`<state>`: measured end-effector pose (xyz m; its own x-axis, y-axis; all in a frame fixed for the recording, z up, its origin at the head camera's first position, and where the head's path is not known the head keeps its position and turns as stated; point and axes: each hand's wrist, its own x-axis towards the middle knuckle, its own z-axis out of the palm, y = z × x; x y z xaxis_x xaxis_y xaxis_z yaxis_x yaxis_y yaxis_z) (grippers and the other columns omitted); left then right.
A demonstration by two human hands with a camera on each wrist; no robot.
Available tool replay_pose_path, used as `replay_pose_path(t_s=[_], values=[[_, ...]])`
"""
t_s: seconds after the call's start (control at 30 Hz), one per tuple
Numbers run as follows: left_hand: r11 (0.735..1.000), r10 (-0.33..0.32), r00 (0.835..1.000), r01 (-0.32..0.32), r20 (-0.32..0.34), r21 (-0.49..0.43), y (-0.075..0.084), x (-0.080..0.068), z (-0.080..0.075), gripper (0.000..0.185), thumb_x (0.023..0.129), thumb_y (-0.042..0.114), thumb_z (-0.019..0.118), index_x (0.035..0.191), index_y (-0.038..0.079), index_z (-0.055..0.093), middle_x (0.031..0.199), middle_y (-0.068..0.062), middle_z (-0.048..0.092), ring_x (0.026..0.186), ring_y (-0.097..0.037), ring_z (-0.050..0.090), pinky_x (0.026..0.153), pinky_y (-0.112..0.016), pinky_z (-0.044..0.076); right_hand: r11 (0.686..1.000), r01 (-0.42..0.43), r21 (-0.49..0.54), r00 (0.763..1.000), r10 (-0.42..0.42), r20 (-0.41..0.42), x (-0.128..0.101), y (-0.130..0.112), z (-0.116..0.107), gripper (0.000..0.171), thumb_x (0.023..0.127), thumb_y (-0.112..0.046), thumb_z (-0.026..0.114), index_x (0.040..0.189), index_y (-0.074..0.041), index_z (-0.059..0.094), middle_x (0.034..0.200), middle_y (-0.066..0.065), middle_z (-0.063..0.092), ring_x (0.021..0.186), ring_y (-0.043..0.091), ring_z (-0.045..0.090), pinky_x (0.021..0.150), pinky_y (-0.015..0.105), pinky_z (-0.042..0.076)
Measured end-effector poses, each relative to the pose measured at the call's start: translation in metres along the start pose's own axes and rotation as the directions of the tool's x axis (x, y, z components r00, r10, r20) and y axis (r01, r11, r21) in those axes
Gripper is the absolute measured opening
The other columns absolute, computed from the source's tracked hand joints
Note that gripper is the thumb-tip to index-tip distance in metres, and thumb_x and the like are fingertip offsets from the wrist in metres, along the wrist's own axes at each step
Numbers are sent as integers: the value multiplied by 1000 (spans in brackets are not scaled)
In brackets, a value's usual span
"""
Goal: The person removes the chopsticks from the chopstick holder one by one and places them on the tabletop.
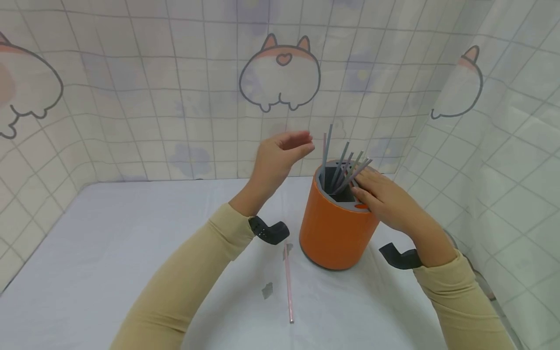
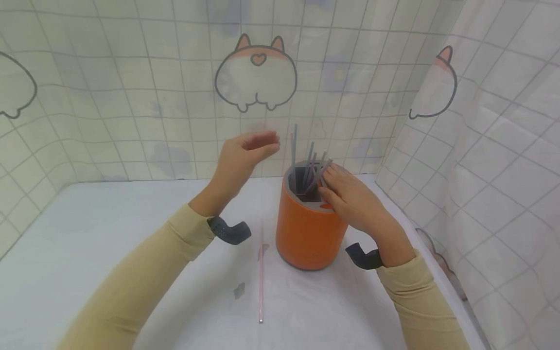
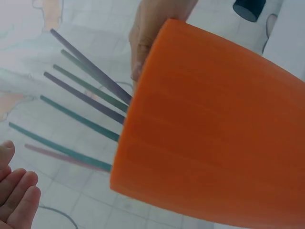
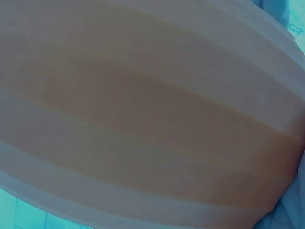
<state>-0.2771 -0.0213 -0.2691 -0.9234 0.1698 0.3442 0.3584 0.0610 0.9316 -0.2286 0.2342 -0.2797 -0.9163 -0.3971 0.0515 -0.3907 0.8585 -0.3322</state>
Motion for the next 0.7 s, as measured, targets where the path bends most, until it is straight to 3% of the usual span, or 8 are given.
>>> replay_pose_path(t_s=[0.33, 0.7], values=[[996, 76, 997, -75, 19, -37, 24, 9, 16, 39, 92, 14, 72, 130, 7, 65, 127, -7, 70, 115, -13, 67, 97, -22, 55, 1000, 17, 8, 1000, -17, -6, 1, 0, 1, 59, 108, -39, 35, 156, -8, 27, 166, 15, 20, 154, 40, 14, 123, 63, 14], [996, 85, 996, -86, 30, 32, 30, 12, 26, 40, 92, 16, 72, 130, 5, 65, 125, -8, 70, 115, -16, 67, 97, -23, 55, 1000, 26, 12, 1000, -25, -10, 3, 0, 3, 59, 108, -39, 35, 156, -6, 27, 165, 17, 21, 154, 40, 14, 123, 62, 13]])
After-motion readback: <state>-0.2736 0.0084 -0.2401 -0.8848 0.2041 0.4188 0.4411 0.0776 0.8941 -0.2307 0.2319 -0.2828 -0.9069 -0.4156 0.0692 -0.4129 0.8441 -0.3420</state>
